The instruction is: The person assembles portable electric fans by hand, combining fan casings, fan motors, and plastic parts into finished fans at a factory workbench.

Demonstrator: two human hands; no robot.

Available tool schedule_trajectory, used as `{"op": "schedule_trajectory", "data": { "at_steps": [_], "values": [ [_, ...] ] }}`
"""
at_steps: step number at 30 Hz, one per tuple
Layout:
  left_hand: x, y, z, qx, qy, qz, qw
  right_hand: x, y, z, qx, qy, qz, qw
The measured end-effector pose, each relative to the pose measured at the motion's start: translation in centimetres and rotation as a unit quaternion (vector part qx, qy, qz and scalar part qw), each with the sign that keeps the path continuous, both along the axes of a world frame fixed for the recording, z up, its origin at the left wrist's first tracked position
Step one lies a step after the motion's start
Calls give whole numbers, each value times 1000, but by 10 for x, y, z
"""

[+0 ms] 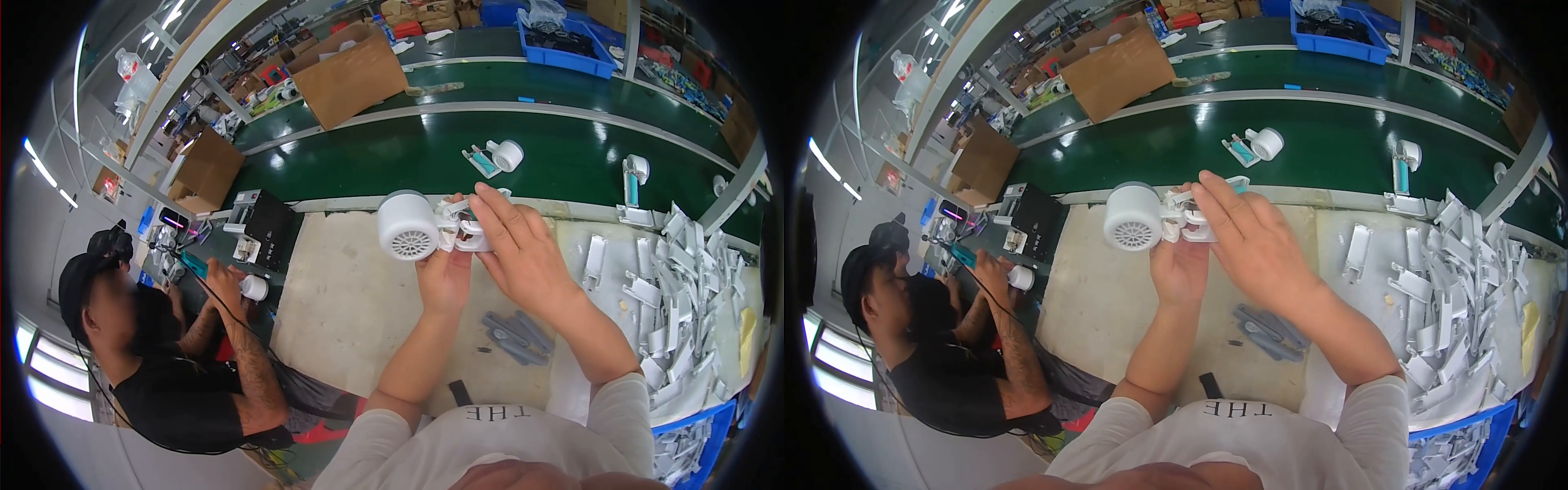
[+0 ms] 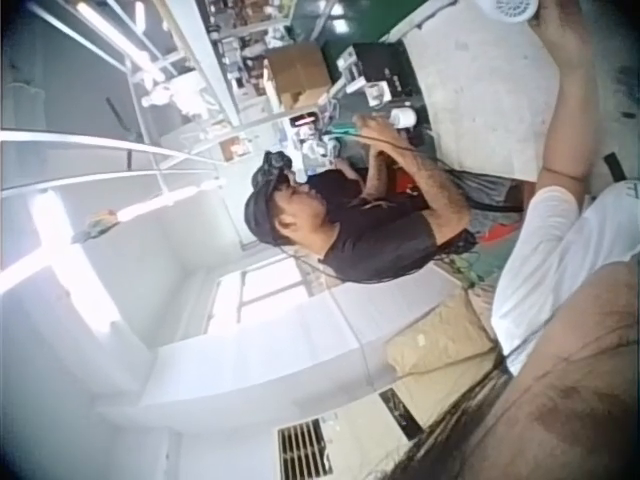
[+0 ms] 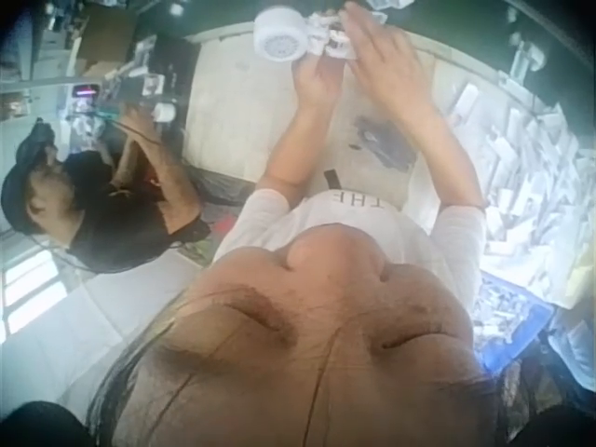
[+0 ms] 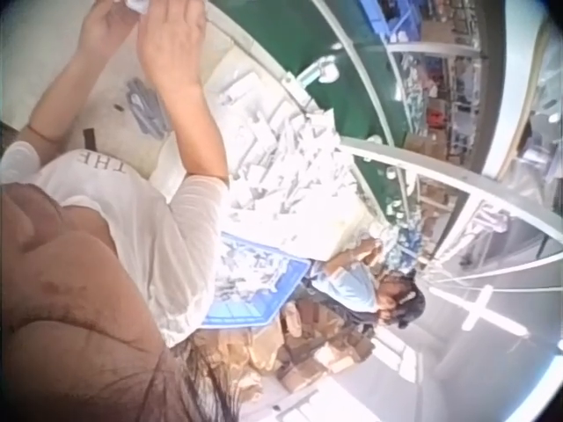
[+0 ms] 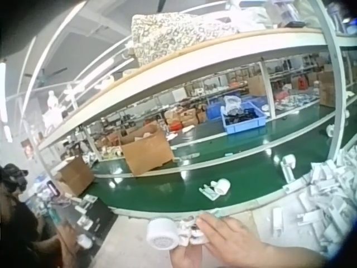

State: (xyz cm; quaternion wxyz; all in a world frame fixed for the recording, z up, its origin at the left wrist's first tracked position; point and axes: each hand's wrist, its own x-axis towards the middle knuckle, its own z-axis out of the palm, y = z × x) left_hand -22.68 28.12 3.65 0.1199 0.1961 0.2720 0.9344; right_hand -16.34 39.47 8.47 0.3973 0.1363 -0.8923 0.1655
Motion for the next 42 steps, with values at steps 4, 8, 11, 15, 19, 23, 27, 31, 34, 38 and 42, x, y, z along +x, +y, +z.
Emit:
{"op": "schedule_trajectory", "data": {
  "at_steps": [4,8,11,15,19,23,27,31,34,38,42],
  "values": [
    [3,0,-13,-12,19,14,1000,-3,-3,1,50,0,-6,999],
    [5,6,-9,-88,18,71,993,-6,-6,1,46,-4,-23,999],
    [6,10,0,-102,33,137,985,-7,-5,3,98,38,-78,991],
    [-7,-7,8,29,-21,45,998,1,14,-5,-176,-113,-19,978],
    [-7,-3,4,34,-18,44,998,4,13,-17,-416,-251,97,869],
    [0,-1,5,34,-14,56,998,0,4,-12,-468,-208,86,854],
    [4,0,14,18,5,62,998,-12,7,-30,-319,-9,74,945],
    [-14,2,-7,-56,-40,103,992,-24,11,-57,-434,-118,89,889],
    [-21,-20,-16,-75,-10,91,993,-29,12,-82,-260,-116,142,948],
    [-71,-103,-33,-526,148,117,829,-63,26,-91,-69,-211,221,950],
    [-92,-174,-51,-843,184,289,415,-131,77,-114,-136,-229,-45,963]
  ]
}}
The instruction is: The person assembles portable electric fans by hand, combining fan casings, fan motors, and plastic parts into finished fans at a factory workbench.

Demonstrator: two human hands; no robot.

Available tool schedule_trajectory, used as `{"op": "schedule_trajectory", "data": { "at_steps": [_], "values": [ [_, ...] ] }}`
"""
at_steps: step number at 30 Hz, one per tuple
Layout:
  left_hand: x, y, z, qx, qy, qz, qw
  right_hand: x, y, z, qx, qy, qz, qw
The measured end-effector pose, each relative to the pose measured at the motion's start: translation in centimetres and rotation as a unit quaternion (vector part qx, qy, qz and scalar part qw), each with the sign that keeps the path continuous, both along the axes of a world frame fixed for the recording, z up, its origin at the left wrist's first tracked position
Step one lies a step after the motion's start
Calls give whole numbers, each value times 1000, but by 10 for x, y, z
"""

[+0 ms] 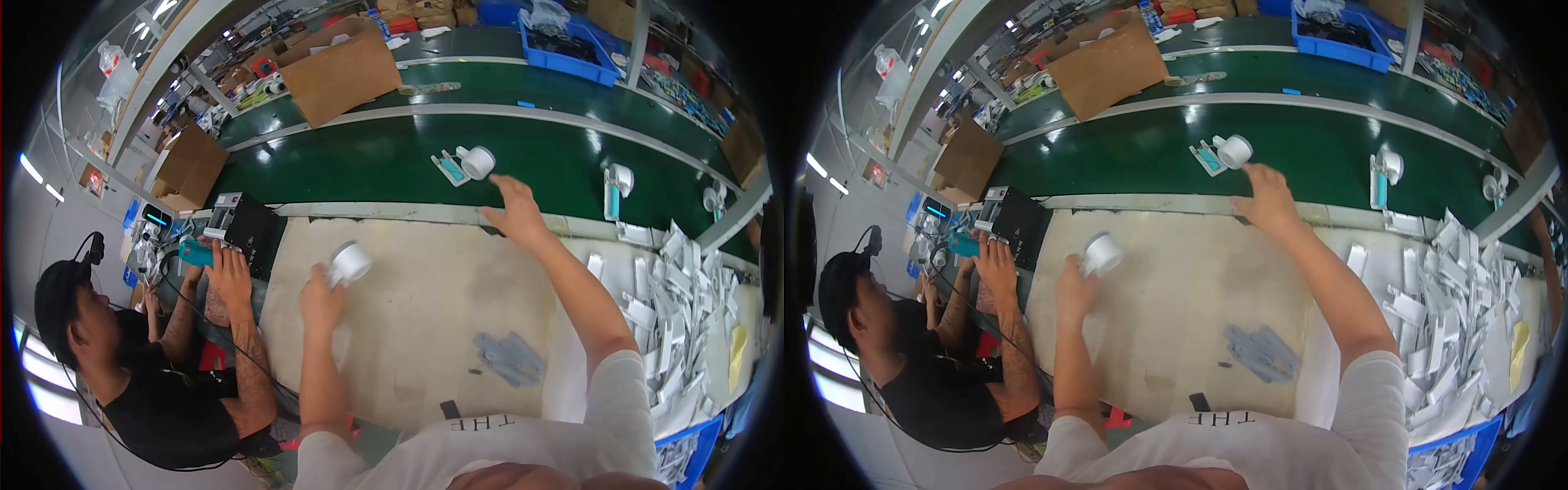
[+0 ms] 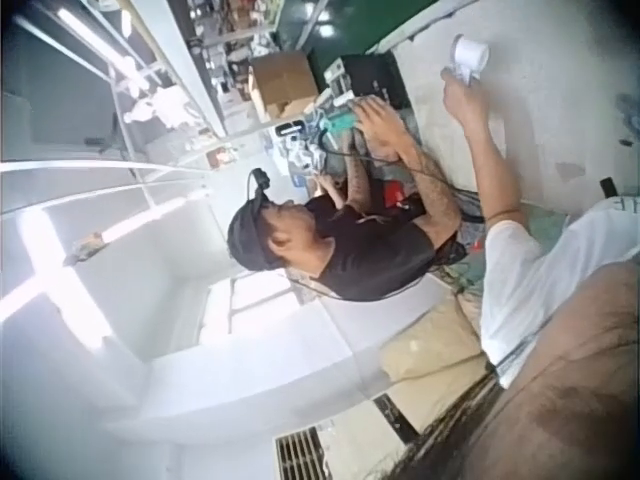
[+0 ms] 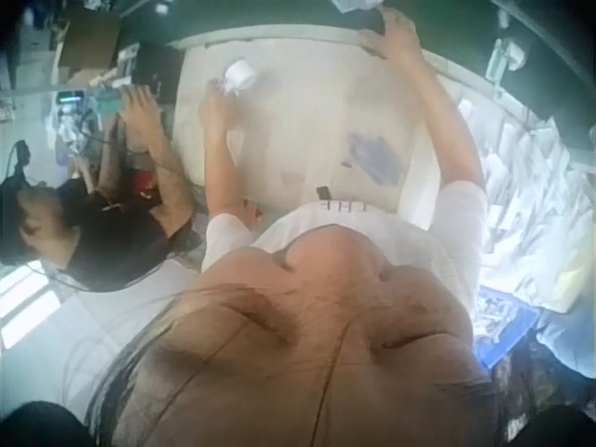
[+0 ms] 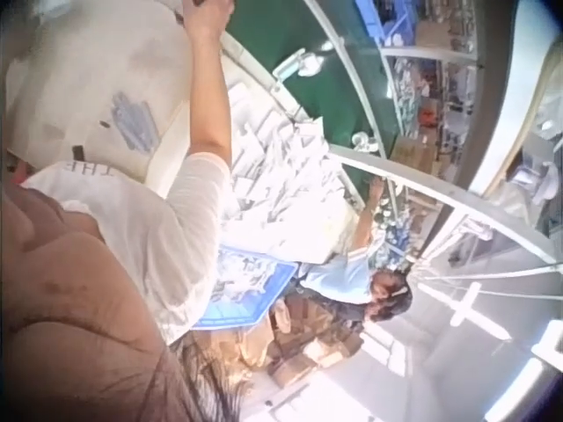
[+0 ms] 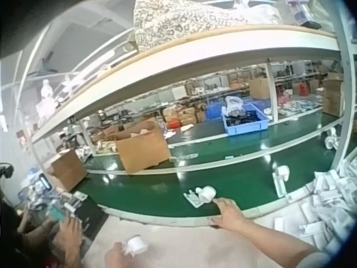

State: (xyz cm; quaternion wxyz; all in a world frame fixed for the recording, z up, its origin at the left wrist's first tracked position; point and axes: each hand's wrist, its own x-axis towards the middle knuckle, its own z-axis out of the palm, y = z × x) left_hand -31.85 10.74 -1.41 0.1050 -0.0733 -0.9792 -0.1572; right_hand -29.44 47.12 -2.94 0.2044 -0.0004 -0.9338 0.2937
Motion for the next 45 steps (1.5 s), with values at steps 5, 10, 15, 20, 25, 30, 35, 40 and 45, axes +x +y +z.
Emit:
{"op": "schedule_trajectory", "data": {
  "at_steps": [5,10,15,20,25,30,35,40,45],
  "values": [
    [5,-50,-24,-205,19,100,974,-79,10,-16,-2,-5,-153,988],
    [19,-7,-12,30,138,-35,989,-85,9,8,-43,-102,-108,988],
    [-19,62,-23,649,-273,-139,696,-8,-9,85,-103,-64,161,979],
    [-19,153,-49,738,-479,-168,443,54,-12,114,-171,-118,220,953],
    [42,174,-24,725,-599,-303,152,98,6,100,-171,-137,178,959],
    [69,179,-18,786,-541,-198,223,134,13,80,-153,-78,127,977],
    [80,175,-5,703,-544,-199,412,140,23,91,394,225,141,880],
    [81,168,21,470,-483,-324,664,144,26,82,429,261,106,858],
    [89,165,17,397,-378,-383,743,146,23,81,430,256,96,860]
  ]
}}
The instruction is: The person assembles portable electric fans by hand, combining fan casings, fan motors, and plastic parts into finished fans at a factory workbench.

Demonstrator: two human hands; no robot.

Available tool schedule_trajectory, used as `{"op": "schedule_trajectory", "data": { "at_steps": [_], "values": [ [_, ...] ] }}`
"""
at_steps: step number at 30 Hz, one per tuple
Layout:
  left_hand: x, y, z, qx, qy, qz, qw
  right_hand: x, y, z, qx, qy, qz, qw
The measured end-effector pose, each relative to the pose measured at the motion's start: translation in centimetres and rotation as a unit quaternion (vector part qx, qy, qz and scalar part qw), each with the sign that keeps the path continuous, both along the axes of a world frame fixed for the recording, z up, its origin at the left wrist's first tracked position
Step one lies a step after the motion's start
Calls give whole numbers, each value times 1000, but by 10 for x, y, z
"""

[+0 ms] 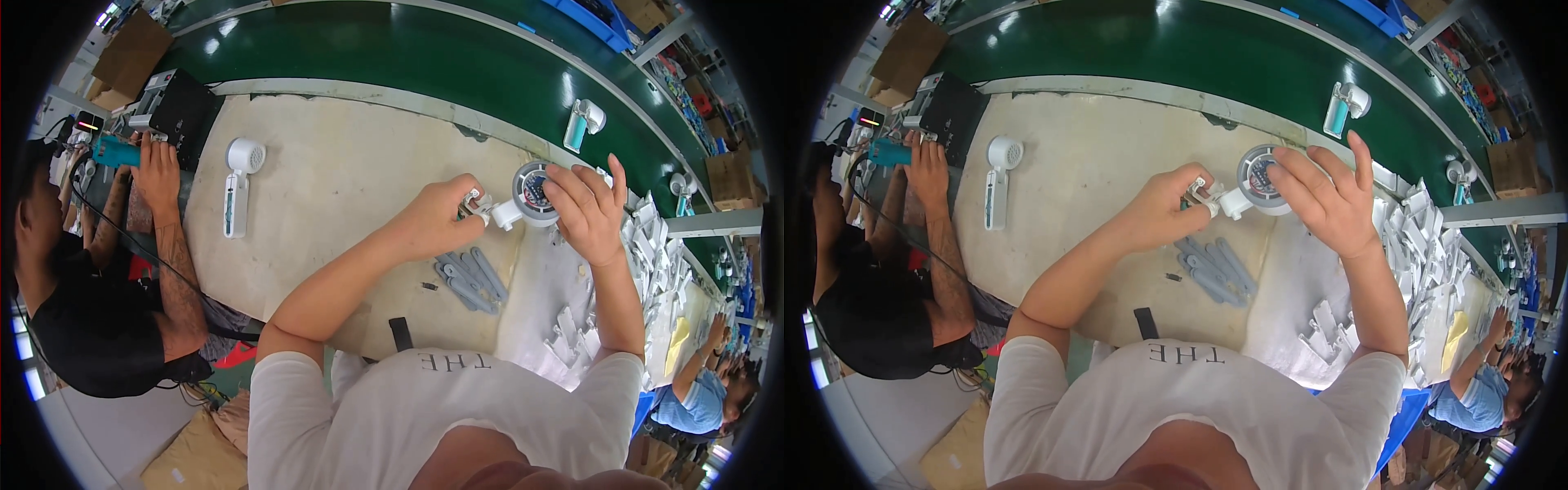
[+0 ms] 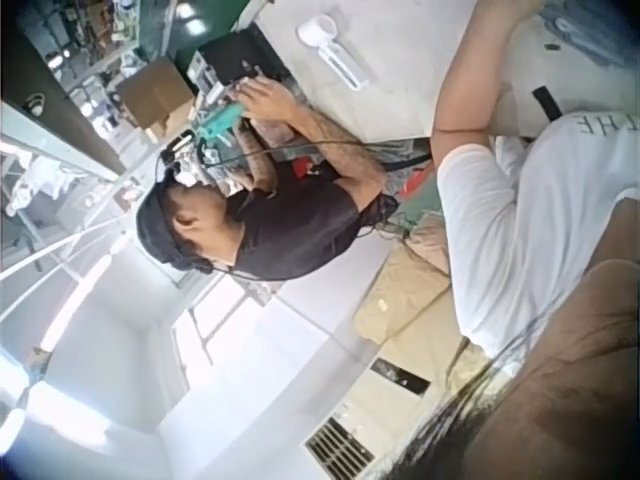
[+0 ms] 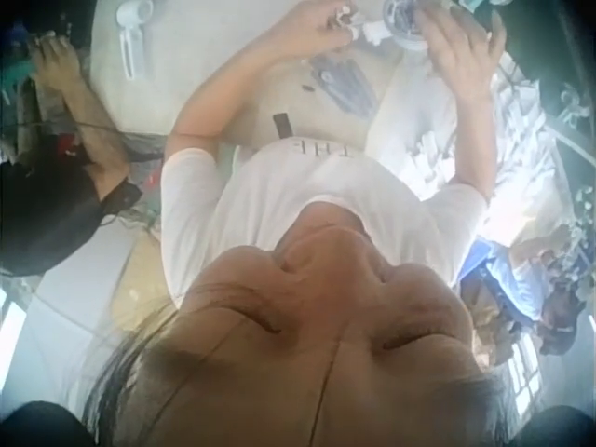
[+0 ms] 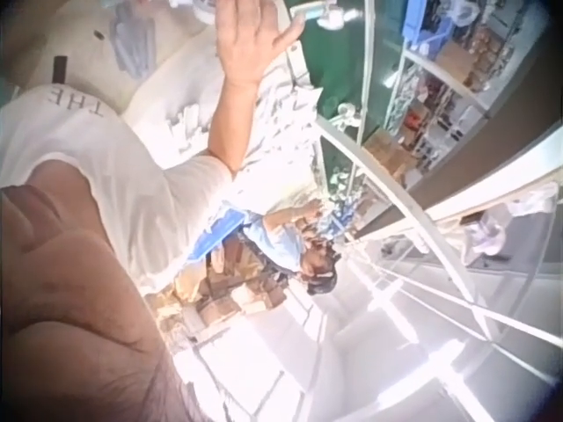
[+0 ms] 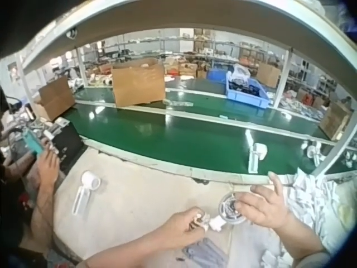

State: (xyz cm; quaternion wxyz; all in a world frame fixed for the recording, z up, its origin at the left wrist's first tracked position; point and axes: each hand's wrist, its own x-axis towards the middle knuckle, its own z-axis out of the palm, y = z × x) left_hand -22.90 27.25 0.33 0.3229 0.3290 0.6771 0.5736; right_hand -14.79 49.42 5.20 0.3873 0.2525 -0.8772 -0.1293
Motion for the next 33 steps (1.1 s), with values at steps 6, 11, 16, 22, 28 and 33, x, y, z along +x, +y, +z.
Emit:
{"op": "schedule_trajectory", "data": {
  "at_steps": [6,11,16,22,28,33],
  "values": [
    [7,-2,3,-5,0,7,1000,11,-4,5,7,-24,8,1000],
    [6,0,7,-52,74,-12,996,24,-4,14,-9,-91,19,996],
    [8,1,9,12,-63,-13,998,31,0,19,-7,-94,22,995],
    [8,2,9,-52,111,-27,992,33,-5,20,-11,-107,2,994],
    [14,13,3,-112,341,-49,932,40,-11,25,-354,-435,77,824],
    [29,0,-6,-162,261,-111,945,40,-8,-19,-421,-482,73,765]
  ]
}}
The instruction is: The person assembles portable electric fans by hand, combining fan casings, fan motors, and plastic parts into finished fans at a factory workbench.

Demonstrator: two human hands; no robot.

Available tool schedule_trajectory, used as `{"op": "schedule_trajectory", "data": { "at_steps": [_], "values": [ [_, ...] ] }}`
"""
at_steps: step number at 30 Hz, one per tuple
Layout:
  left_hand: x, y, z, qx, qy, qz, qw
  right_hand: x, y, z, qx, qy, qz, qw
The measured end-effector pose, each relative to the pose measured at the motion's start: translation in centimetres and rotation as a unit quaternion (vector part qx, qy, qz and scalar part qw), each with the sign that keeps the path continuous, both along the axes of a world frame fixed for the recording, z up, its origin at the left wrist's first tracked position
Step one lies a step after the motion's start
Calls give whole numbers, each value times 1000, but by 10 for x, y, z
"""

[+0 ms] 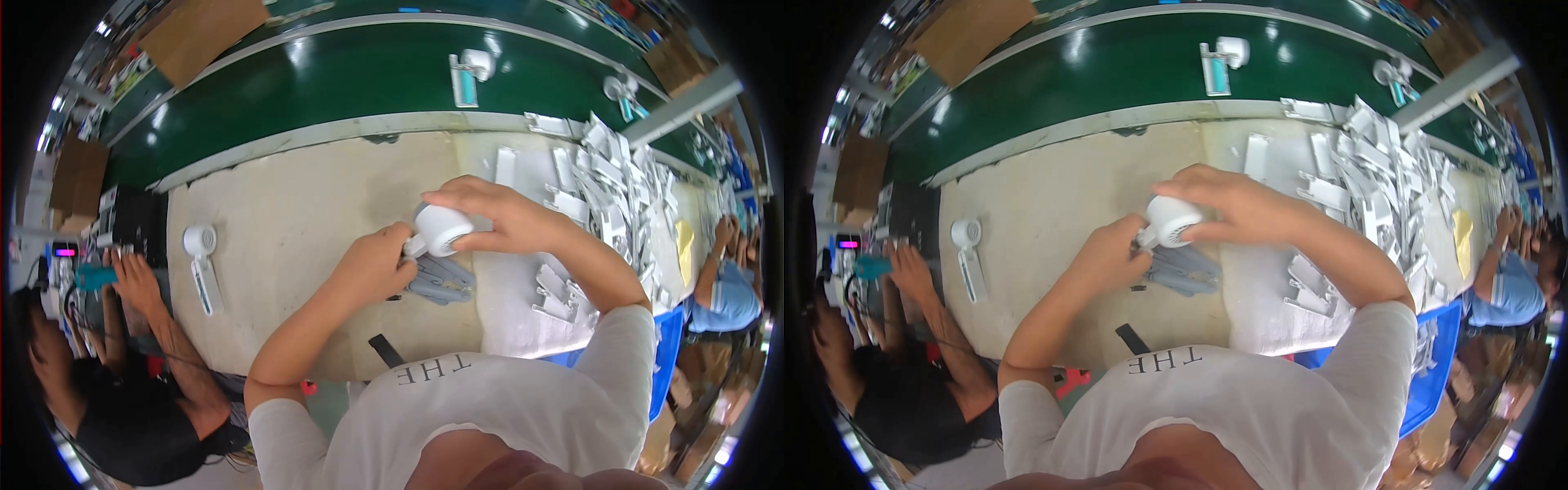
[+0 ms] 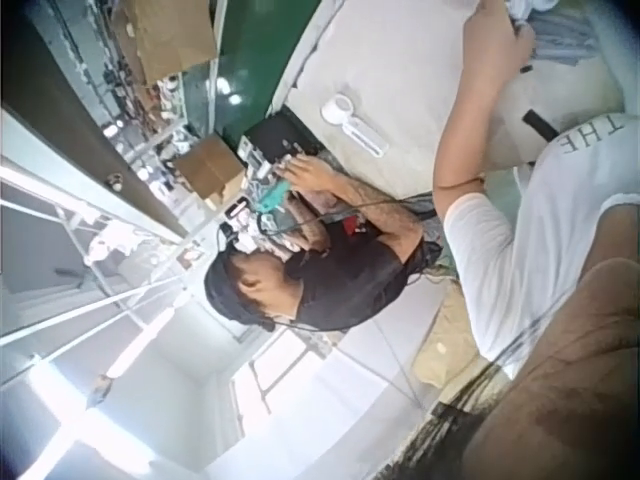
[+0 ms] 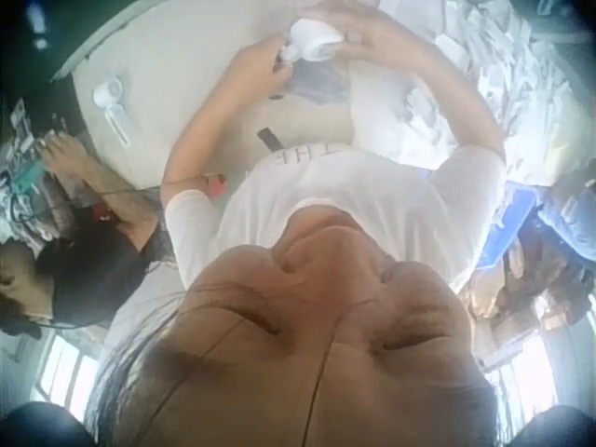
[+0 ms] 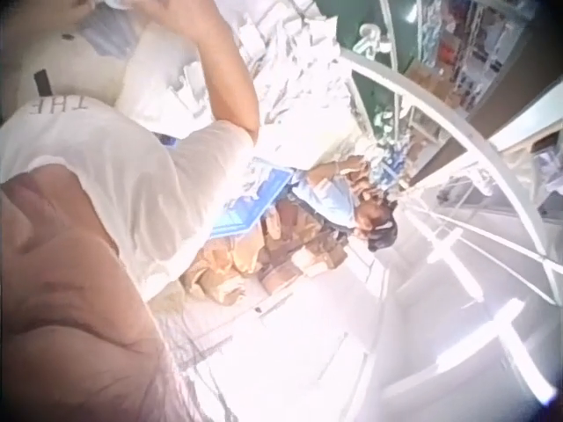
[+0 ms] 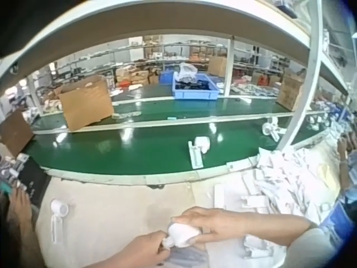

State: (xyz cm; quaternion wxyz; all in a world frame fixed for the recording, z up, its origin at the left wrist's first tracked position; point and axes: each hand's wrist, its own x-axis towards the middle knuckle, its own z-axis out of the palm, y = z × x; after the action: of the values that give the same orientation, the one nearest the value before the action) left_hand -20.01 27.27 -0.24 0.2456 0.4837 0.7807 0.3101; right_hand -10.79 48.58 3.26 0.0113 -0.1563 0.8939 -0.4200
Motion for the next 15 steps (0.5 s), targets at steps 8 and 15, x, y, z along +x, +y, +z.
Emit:
{"op": "schedule_trajectory", "data": {
  "at_steps": [8,15],
  "values": [
    [1,-7,1,-43,-282,13,958,2,6,-19,-123,-139,-40,982],
    [-42,-7,-2,270,-509,197,793,4,90,-35,420,172,-24,891]
  ]
}}
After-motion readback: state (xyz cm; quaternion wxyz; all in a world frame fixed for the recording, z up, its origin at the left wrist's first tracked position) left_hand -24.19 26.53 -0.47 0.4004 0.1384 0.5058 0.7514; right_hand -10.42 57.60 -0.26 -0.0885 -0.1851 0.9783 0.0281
